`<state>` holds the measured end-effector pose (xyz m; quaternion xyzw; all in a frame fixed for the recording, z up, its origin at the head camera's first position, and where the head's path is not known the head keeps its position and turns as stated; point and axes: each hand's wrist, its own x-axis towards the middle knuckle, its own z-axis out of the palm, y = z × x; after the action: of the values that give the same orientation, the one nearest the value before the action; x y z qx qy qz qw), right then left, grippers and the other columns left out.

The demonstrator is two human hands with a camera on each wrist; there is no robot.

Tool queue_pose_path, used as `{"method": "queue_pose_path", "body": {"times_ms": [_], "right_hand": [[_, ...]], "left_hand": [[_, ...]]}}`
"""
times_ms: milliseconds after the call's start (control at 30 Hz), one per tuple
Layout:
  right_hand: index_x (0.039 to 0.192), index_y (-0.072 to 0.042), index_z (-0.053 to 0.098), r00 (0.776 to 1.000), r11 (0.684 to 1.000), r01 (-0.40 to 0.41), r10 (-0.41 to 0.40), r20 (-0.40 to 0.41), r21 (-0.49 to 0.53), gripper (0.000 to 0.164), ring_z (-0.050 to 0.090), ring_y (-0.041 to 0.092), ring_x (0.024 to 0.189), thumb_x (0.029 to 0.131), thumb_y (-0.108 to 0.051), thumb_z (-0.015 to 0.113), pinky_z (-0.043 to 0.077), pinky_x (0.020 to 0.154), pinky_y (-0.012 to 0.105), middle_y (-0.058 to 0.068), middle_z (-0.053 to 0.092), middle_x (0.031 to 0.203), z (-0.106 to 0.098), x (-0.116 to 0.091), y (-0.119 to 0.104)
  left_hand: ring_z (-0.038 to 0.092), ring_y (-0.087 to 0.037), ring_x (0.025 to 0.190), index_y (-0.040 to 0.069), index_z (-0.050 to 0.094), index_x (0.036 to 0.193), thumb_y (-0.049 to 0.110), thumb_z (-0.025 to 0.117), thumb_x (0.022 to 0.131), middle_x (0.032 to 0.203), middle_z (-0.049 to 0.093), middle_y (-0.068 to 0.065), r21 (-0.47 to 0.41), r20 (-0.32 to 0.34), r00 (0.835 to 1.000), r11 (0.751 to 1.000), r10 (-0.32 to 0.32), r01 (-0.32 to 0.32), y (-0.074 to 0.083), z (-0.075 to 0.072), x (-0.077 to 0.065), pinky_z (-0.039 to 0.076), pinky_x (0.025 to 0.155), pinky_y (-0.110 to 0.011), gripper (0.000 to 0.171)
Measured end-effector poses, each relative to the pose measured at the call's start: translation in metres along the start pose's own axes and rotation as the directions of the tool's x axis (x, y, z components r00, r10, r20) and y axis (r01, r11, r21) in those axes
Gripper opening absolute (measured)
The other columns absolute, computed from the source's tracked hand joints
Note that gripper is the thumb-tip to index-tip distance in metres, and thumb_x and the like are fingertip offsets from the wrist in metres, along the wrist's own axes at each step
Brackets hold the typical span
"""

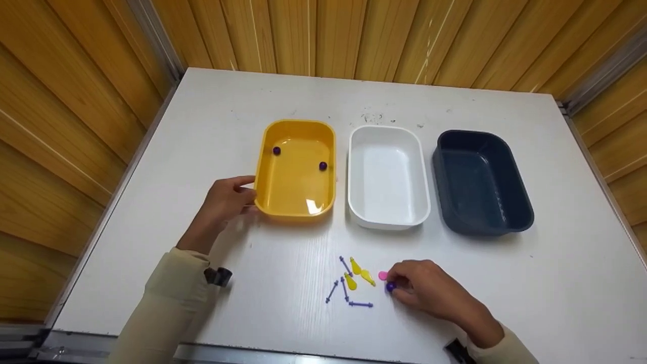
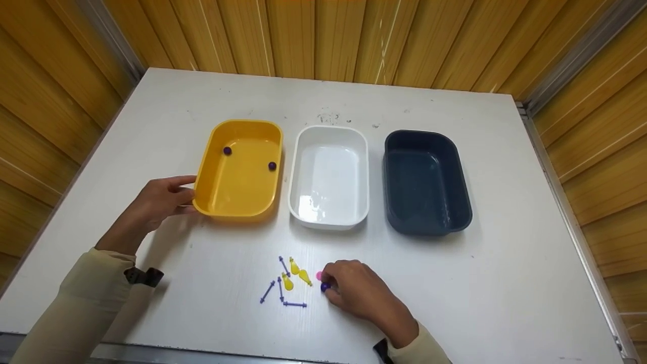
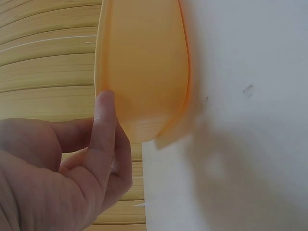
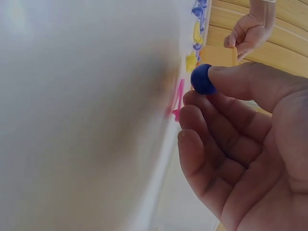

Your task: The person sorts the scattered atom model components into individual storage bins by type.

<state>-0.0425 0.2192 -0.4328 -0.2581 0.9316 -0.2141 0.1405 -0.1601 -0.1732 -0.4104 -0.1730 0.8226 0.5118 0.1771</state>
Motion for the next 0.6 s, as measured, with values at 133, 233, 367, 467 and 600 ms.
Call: {"method": "queue_pose_path", "body": {"times_ms": [133,233,367,467,600], "right_hand": [[0.090,-0.019,0.070,1.000,1.000,-0.003,0.004,-0.030,0.007,0.012,0.052,-0.001,0.072,0.078,-0.015,0.071,0.050,0.066,0.019,-0.013,0.065,0.083,-0.003,0.006,-0.003],[0.089,-0.020,0.070,0.999,1.000,-0.003,0.003,-0.044,-0.001,0.011,0.053,-0.001,0.073,0.078,-0.016,0.071,0.050,0.067,0.020,-0.014,0.065,0.081,-0.005,0.010,-0.004],[0.087,-0.020,0.069,0.997,1.000,0.028,-0.026,-0.073,0.015,0.012,0.056,-0.001,0.073,0.078,-0.013,0.070,0.051,0.066,0.020,-0.013,0.066,0.081,-0.005,0.015,-0.006],[0.087,-0.019,0.069,0.996,0.999,0.034,-0.031,-0.080,0.035,0.011,0.058,0.000,0.074,0.079,-0.012,0.070,0.050,0.064,0.020,-0.012,0.067,0.080,-0.006,0.019,-0.009],[0.089,-0.019,0.069,0.997,0.999,0.013,-0.009,-0.073,0.043,0.011,0.059,0.003,0.075,0.079,-0.014,0.070,0.050,0.065,0.020,-0.011,0.067,0.081,-0.011,0.028,-0.014]], "left_hand": [[0.067,-0.020,0.094,0.020,0.050,0.140,0.014,0.055,0.092,0.118,0.062,-0.009,-0.008,0.001,1.000,1.000,-0.013,0.013,0.001,0.000,0.000,0.058,0.083,-0.030,0.049],[0.066,-0.020,0.095,0.020,0.050,0.140,0.015,0.055,0.093,0.119,0.061,-0.009,-0.014,0.005,1.000,1.000,-0.022,0.022,0.001,0.000,0.000,0.057,0.084,-0.031,0.048],[0.067,-0.020,0.094,0.019,0.049,0.141,0.014,0.054,0.093,0.118,0.061,-0.010,-0.019,0.010,1.000,1.000,-0.008,0.008,0.000,0.000,-0.001,0.057,0.085,-0.033,0.048],[0.068,-0.019,0.093,0.018,0.049,0.141,0.012,0.054,0.093,0.117,0.062,-0.011,-0.024,0.010,1.000,1.000,0.015,-0.015,-0.001,0.000,-0.002,0.057,0.084,-0.033,0.049],[0.068,-0.019,0.094,0.017,0.049,0.141,0.011,0.054,0.092,0.117,0.062,-0.011,-0.019,0.007,0.999,0.999,0.032,-0.032,0.000,-0.001,-0.003,0.058,0.083,-0.033,0.049]]}}
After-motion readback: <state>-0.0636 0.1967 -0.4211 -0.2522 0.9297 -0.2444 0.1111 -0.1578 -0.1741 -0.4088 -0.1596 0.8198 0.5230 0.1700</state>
